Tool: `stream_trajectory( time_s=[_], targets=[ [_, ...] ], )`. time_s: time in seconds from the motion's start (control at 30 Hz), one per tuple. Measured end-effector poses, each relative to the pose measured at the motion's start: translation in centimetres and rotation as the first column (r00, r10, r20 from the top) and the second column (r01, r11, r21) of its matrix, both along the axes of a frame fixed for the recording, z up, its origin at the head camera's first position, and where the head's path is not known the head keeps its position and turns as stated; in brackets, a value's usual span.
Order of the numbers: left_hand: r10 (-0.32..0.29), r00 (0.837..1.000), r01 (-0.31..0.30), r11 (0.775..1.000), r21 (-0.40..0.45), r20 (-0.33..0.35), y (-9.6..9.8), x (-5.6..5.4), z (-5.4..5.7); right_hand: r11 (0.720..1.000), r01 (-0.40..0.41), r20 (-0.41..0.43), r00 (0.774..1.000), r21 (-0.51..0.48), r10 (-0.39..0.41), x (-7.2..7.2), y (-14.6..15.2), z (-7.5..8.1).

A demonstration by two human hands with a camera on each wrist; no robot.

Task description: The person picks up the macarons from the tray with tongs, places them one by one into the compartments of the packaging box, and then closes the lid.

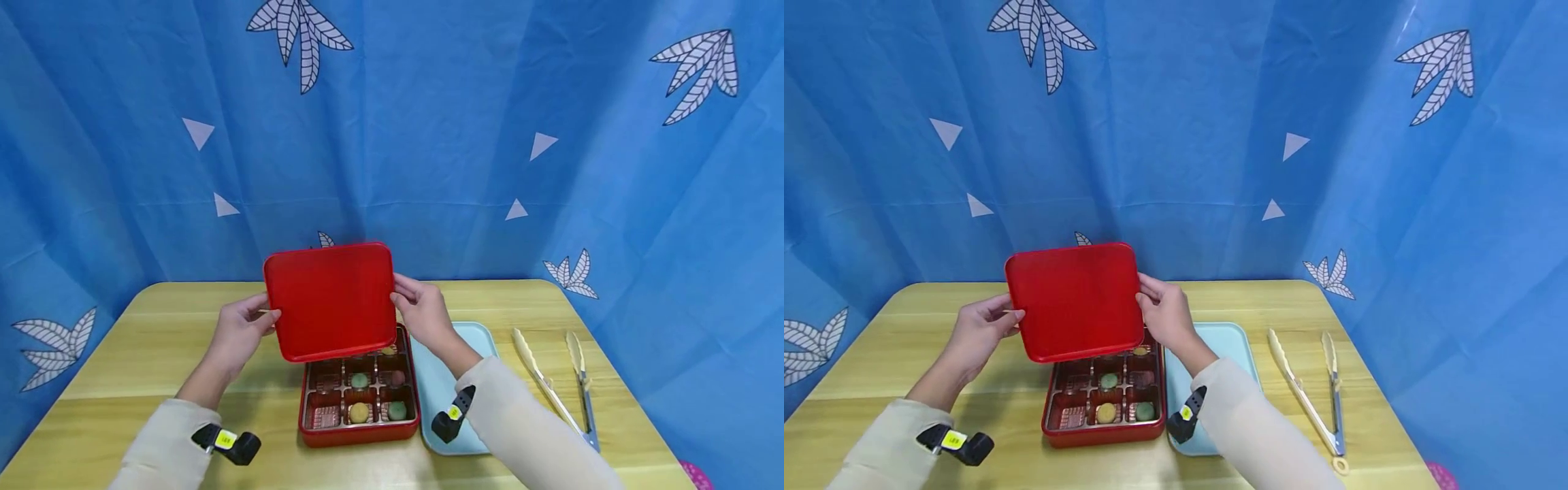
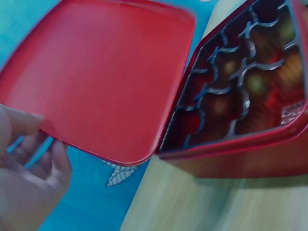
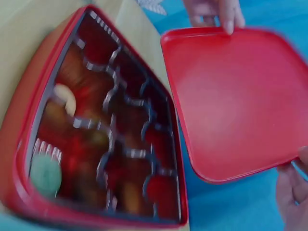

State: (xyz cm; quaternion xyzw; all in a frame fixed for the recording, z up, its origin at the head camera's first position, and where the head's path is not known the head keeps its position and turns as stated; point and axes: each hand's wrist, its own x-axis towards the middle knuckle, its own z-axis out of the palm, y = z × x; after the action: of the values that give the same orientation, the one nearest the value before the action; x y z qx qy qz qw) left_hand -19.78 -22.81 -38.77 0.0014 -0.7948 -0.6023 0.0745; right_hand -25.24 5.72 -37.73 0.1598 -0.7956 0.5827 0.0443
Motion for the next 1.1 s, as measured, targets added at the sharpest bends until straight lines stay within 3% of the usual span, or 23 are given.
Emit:
stream_trajectory(
  time_s=[0.17,0.3,0.4,0.5,0.67,0.77,0.87,0.97,1.1],
  targets=[
    [-0.037,0.993,0.034,0.999,-0.023,-0.116,1.0,0.7,-0.6,0.998,-0.004,-0.144,0.990,0.062,0.013,0.3,1.9,-1.1],
    [-0.057,0.971,0.030,0.993,-0.116,-0.232,1.7,1.0,-1.7,0.980,0.037,-0.243,0.970,0.198,0.012,0.7,3.1,-2.6],
    [-0.079,0.948,0.019,0.981,-0.196,-0.307,2.2,1.2,-2.6,0.959,0.087,-0.358,0.933,0.271,0.017,1.2,3.9,-3.8],
    [-0.092,0.919,-0.015,0.964,-0.266,-0.382,2.6,1.6,-3.4,0.949,0.116,-0.486,0.873,0.292,0.043,1.5,4.5,-5.0],
    [-0.140,0.870,-0.069,0.915,-0.398,-0.472,3.0,2.1,-4.9,0.948,0.135,-0.624,0.778,0.288,0.079,1.8,5.2,-6.6],
    [-0.189,0.848,-0.071,0.885,-0.459,-0.496,3.1,2.3,-5.9,0.945,0.141,-0.668,0.738,0.294,0.098,1.9,5.5,-7.4],
    [-0.221,0.832,-0.095,0.847,-0.524,-0.508,3.2,2.4,-6.9,0.938,0.133,-0.677,0.725,0.321,0.128,1.9,5.8,-8.1],
    [-0.236,0.835,-0.129,0.795,-0.593,-0.498,3.1,2.5,-7.8,0.912,0.134,-0.667,0.723,0.388,0.178,1.9,6.0,-8.9],
    [-0.273,0.846,-0.128,0.729,-0.672,-0.458,3.0,2.8,-8.8,0.863,0.135,-0.650,0.716,0.486,0.255,2.3,6.2,-10.1]
  ],
)
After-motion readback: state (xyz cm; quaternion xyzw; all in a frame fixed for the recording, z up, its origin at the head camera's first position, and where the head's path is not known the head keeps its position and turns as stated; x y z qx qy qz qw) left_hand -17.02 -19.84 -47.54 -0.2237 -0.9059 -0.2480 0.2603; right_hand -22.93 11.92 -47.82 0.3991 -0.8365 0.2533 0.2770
